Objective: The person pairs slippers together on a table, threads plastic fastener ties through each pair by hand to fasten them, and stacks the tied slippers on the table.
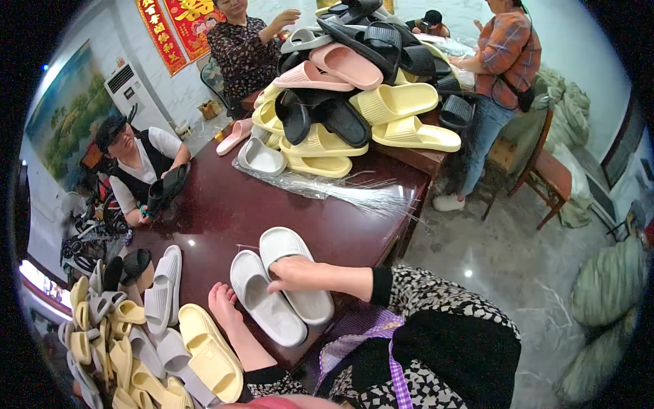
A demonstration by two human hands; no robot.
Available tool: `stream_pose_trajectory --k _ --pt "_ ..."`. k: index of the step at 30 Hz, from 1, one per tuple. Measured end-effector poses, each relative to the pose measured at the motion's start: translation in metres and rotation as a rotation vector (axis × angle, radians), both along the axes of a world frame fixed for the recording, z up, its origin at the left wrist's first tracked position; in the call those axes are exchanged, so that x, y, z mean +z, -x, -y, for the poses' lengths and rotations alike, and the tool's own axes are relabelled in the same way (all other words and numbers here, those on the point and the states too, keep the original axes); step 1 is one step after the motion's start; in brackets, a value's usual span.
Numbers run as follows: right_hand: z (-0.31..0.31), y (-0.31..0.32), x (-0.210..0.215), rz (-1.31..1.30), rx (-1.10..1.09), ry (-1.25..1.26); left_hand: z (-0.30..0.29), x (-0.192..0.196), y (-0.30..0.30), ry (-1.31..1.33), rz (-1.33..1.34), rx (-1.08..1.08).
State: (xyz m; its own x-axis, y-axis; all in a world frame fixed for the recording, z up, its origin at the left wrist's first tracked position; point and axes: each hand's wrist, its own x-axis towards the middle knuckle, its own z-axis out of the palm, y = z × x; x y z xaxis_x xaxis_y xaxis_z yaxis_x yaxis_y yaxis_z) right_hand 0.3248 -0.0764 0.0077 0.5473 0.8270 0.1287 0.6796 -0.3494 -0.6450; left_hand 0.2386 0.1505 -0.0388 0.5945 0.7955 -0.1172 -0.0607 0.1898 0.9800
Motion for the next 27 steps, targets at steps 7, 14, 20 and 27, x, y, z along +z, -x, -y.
stream_pose_trajectory --k 7,14,20,27 --pt "-0.027 -0.008 -0.007 0.151 -0.140 -0.053 -0.004 -0.008 0.001 -0.036 0.016 -0.028" --pt "0.003 -0.016 -0.002 0.279 -0.131 -0.175 -0.002 0.007 0.004 0.147 0.048 -0.028" --pt "0.057 -0.019 0.041 0.376 0.002 -0.151 -0.012 -0.002 0.008 0.177 0.071 -0.012" --pt "0.111 -0.175 0.255 1.184 -0.276 0.530 -0.019 -0.008 0.014 0.196 0.108 -0.029"
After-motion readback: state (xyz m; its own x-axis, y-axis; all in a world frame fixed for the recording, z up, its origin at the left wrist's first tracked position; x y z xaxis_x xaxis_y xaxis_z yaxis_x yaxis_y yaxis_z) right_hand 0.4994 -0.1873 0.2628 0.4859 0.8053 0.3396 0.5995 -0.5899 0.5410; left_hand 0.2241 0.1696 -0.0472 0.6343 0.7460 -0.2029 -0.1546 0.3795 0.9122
